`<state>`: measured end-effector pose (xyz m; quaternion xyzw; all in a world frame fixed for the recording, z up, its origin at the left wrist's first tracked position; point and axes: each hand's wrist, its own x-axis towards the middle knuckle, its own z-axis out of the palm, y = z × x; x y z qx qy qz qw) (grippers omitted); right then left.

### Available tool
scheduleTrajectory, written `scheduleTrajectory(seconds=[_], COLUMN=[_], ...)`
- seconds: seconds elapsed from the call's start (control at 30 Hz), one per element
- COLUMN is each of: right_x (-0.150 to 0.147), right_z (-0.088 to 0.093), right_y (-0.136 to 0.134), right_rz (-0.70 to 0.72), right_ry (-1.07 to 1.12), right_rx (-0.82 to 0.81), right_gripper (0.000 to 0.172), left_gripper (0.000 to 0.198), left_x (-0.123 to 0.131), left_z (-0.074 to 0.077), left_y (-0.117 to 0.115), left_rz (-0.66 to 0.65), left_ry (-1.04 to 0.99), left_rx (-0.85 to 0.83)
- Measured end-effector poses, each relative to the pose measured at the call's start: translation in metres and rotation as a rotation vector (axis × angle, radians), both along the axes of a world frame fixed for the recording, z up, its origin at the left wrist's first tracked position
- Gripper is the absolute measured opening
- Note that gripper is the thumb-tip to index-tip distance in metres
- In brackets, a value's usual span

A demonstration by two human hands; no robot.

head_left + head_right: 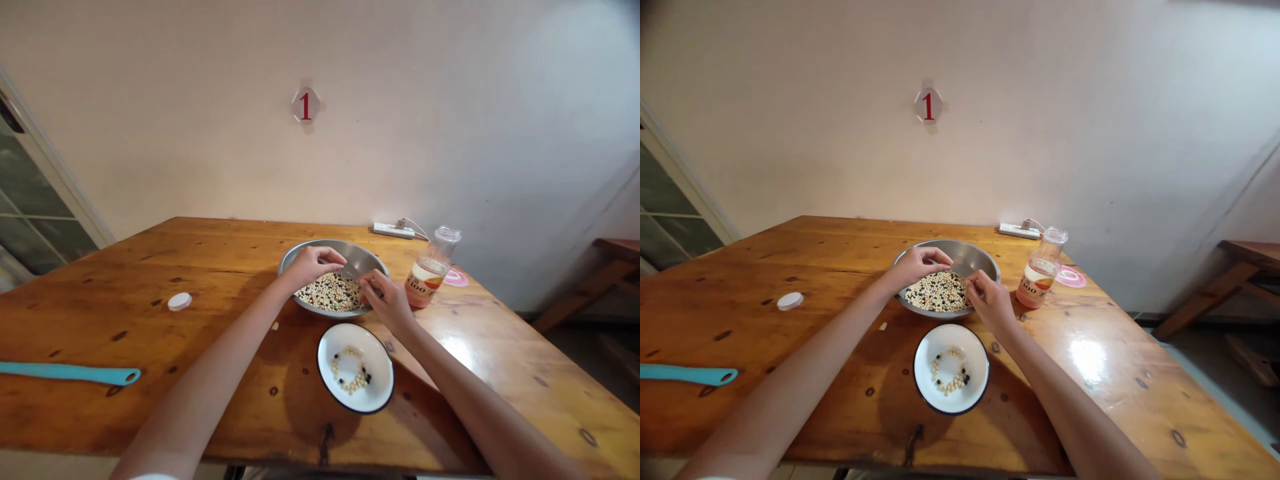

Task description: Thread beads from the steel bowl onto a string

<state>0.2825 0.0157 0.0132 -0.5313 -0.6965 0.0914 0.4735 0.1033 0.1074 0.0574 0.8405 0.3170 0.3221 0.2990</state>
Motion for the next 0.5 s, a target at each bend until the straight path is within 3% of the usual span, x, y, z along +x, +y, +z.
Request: scheduleTrajectory(seconds=[0.27,0.5], right_x=[0.0012,0.0016], right_z=[-0.0017,0.0002], right_y=[0.0013,0.0004], right_rz=[0.025,0.029], right_ry=[0.084,0.052], right_rx=[-0.012,-0.027], right_gripper=[0.016,0.014], left_gripper=[0.025,0.030], left_x=[0.0042,0.0055], left_z=[-0.0006,-0.0022], left_y=[-0.0043,-0.0035], left_rz=[-0.121,-0.159], left_ry=[-0.344,-0.350], left_rx=[-0.338,-0.334])
